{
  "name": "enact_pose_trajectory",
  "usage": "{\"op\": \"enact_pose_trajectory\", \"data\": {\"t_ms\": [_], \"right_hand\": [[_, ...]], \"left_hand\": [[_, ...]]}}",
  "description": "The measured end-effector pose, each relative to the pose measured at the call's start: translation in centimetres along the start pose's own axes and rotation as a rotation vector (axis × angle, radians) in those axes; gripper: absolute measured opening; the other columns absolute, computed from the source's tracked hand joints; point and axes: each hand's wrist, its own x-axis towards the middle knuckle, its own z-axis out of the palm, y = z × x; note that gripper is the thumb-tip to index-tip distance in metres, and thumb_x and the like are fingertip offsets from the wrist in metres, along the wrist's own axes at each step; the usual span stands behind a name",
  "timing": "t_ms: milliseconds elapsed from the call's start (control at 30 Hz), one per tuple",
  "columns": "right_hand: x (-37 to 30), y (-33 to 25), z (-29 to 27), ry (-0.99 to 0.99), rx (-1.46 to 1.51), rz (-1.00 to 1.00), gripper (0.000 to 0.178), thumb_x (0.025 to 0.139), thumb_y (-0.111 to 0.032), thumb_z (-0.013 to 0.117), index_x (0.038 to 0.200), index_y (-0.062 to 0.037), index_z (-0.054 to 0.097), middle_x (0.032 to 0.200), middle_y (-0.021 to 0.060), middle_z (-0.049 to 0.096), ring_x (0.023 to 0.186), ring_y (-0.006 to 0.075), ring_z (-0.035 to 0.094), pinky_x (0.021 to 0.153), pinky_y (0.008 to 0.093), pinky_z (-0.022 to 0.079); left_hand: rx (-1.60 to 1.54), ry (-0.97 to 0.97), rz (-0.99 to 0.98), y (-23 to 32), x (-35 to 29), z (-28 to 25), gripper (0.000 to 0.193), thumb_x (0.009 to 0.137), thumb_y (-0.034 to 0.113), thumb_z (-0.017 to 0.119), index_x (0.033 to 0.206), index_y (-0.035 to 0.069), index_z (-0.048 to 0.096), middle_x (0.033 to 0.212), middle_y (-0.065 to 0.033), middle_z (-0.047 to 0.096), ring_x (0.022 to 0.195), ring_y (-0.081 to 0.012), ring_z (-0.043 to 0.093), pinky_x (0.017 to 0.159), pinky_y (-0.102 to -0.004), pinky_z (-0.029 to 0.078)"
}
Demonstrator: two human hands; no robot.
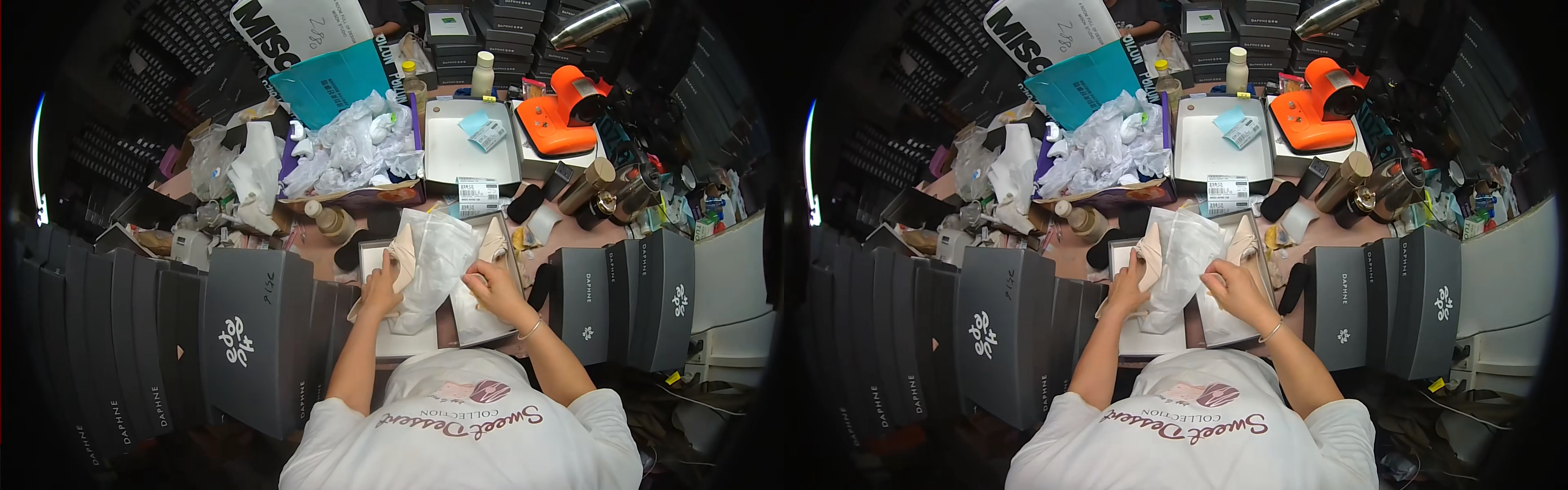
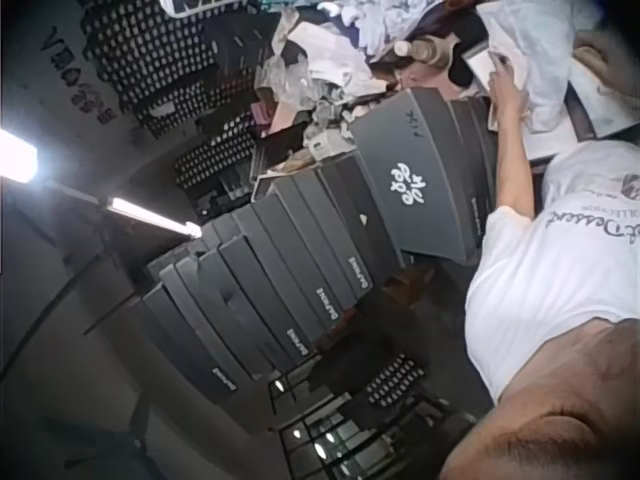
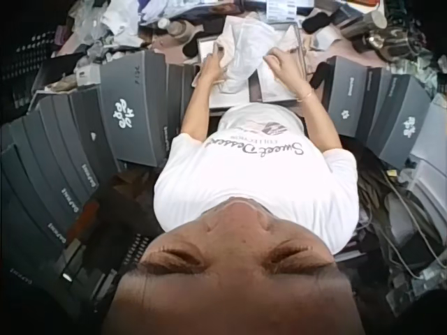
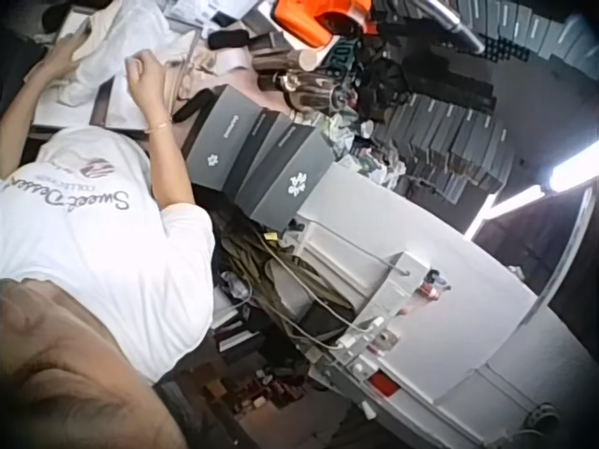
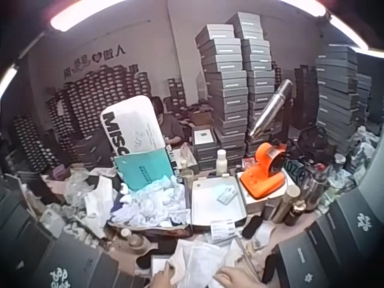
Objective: Cleaning shoes with a sponge and packing them into boxes with tissue paper and protective bags.
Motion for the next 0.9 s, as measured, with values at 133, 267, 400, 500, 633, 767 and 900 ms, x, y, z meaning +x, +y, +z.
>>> {"op": "enact_pose_trajectory", "data": {"t_ms": [133,267,400,500,633,767,900], "right_hand": [[0.4,-0.7,-0.5,0.035,0.168,0.011,0.017,0.091,-0.018,0.060,0.087,-0.0013,0.059,0.069,0.0007,0.057,0.063,0.0051,0.051,0.056,0.0221,0.041],[1.7,-3.0,-1.0,0.157,0.271,-0.069,0.017,0.093,-0.018,0.059,0.090,-0.0016,0.058,0.073,-0.0022,0.056,0.067,0.0032,0.048,0.058,0.0198,0.040],[1.1,-5.3,1.5,0.006,0.370,-0.037,0.016,0.093,-0.018,0.059,0.090,-0.0016,0.059,0.073,0.0004,0.059,0.067,0.0045,0.052,0.058,0.0216,0.042],[0.0,-4.3,4.0,0.076,0.175,-0.238,0.015,0.092,-0.016,0.060,0.090,-0.0020,0.059,0.076,0.0050,0.062,0.066,0.0077,0.056,0.056,0.0238,0.044],[-0.9,-4.9,2.8,0.070,0.104,-0.275,0.013,0.089,-0.016,0.062,0.088,-0.0029,0.059,0.076,0.0089,0.061,0.065,0.0175,0.062,0.053,0.0284,0.047],[-3.7,-6.9,3.4,-0.124,-0.460,-0.764,0.017,0.079,-0.013,0.064,0.077,-0.0072,0.048,0.065,0.0062,0.049,0.055,0.0259,0.057,0.049,0.0351,0.048],[-3.7,-6.2,4.2,-0.099,-0.463,-0.773,0.018,0.079,-0.014,0.065,0.076,-0.0085,0.048,0.064,0.0057,0.048,0.054,0.0240,0.057,0.047,0.0346,0.047]], "left_hand": [[-0.637,-0.028,0.262,0.0,-4.3,-2.6,0.113,0.066,0.020,0.079,0.151,0.013,0.004,0.128,-0.0224,0.049,0.112,-0.0380,0.054,0.094,-0.0417,0.046],[-1.529,-0.541,0.508,0.8,-8.9,-2.6,0.099,0.071,0.053,0.074,0.143,0.005,0.026,0.118,-0.0187,0.054,0.099,-0.0282,0.060,0.087,-0.0417,0.051],[-1.790,-0.628,0.507,2.4,-10.8,1.1,0.108,0.070,0.085,0.045,0.135,-0.001,0.039,0.113,-0.0238,0.056,0.094,-0.0328,0.063,0.083,-0.0468,0.053],[-1.789,-0.508,0.384,5.2,-10.4,-0.1,0.105,0.075,0.086,0.029,0.136,0.001,0.040,0.109,-0.0236,0.058,0.091,-0.0376,0.064,0.080,-0.0460,0.054],[-1.845,-0.624,0.457,5.3,-9.9,0.8,0.087,0.082,0.076,0.037,0.126,0.002,0.047,0.103,-0.0171,0.059,0.082,-0.0291,0.062,0.068,-0.0378,0.053],[-1.822,-0.432,0.094,7.3,-11.7,1.1,0.082,0.081,0.075,0.037,0.128,0.007,0.048,0.101,-0.0151,0.060,0.073,-0.0251,0.060,0.058,-0.0354,0.049],[-1.750,-0.657,0.383,5.9,-11.4,2.4,0.080,0.078,0.074,0.045,0.121,0.006,0.051,0.095,-0.0122,0.060,0.075,-0.0216,0.060,0.059,-0.0338,0.049]]}}
